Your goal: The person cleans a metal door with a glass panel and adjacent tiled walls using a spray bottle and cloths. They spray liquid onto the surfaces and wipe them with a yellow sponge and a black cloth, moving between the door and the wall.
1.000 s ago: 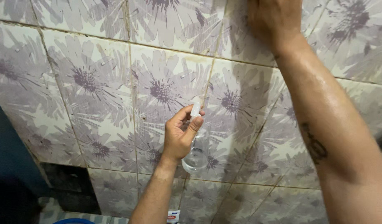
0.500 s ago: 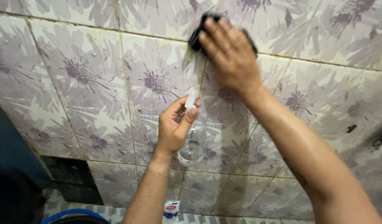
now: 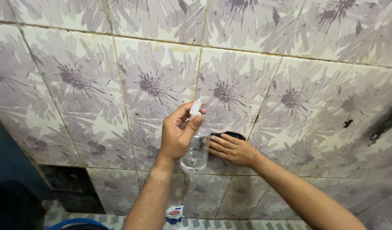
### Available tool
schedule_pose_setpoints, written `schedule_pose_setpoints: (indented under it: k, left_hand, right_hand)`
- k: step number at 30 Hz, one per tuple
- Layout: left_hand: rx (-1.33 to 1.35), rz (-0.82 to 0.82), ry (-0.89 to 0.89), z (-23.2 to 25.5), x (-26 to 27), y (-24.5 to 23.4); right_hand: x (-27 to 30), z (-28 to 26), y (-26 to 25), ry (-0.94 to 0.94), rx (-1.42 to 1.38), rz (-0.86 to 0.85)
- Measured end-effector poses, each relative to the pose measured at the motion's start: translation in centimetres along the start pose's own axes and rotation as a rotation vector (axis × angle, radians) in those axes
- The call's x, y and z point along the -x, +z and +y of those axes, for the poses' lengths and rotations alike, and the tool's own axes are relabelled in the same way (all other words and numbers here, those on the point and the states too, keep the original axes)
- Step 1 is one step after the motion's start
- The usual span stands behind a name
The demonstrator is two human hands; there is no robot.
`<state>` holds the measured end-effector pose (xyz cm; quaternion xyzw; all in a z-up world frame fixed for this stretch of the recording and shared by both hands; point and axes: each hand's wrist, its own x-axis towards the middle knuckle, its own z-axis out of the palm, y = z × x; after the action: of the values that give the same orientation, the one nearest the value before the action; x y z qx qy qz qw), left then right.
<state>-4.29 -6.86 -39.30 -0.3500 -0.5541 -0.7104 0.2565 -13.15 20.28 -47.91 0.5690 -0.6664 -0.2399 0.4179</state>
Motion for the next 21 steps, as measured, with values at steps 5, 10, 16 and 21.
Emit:
schedule_pose_setpoints:
  k: [5,10,16,21]
  left_hand:
    - [0.049,0.016,-0.01,-0.9,-0.5,-0.8]
    - [0.05,0.041,-0.018,-2.7,-1.1,-1.6]
    - [0.107,0.023,-0.012,-5.3,-1.8,-1.1]
    - [0.204,-0.003,-0.075,-7.2,-1.9,0.3]
  right_hand:
    - [2.3,7.0,-5.0,-0.022,0.122,-0.029]
    - [1.9,18.5,-12.6,-0.052,0.734,-0.444]
    - [-0.4,26.7,-19.2,0.443,0.404,0.209]
    - [-1.0,25.4,-15.9,0.762,0.317,0.392]
